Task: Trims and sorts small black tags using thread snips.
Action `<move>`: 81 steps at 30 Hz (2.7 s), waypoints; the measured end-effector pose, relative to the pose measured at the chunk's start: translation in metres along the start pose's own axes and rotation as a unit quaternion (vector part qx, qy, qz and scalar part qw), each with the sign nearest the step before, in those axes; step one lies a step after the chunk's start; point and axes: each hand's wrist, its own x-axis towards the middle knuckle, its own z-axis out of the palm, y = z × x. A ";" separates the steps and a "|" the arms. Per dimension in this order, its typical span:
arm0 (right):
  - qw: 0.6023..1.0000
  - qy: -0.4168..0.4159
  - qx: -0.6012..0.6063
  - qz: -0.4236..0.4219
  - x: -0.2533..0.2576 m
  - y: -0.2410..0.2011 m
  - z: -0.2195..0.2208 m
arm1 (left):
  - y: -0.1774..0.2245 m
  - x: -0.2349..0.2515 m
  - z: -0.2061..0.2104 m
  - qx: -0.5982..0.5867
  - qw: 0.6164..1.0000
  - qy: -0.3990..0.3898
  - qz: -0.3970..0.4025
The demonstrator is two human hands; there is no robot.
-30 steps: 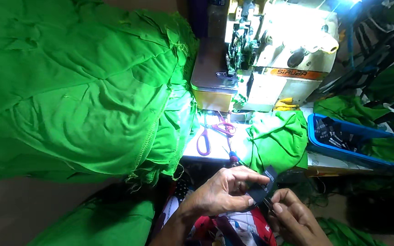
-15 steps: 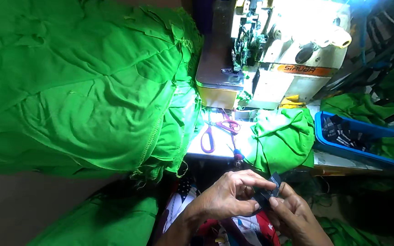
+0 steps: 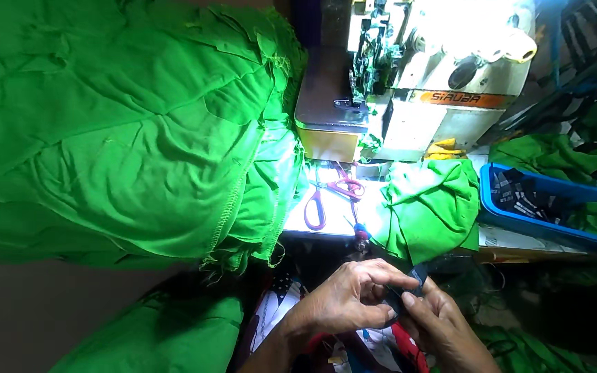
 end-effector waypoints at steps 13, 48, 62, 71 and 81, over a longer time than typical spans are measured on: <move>0.998 0.037 -0.022 -0.040 -0.022 0.000 -0.026 | 0.012 0.026 -0.006 0.017 1.000 -0.008 0.012; 0.974 0.155 -0.043 -0.160 -0.015 -0.019 -0.004 | 0.012 0.010 0.008 -0.029 1.000 0.010 0.007; 0.976 0.135 -0.017 -0.169 -0.001 -0.020 0.002 | 0.003 -0.003 0.003 -0.052 0.998 0.029 0.023; 0.980 0.119 -0.039 -0.154 0.000 -0.023 0.004 | 0.003 -0.006 0.000 -0.083 0.995 0.018 0.047; 0.986 0.028 -0.146 -0.074 -0.020 -0.017 -0.013 | 0.006 -0.011 -0.011 -0.056 0.998 0.004 0.035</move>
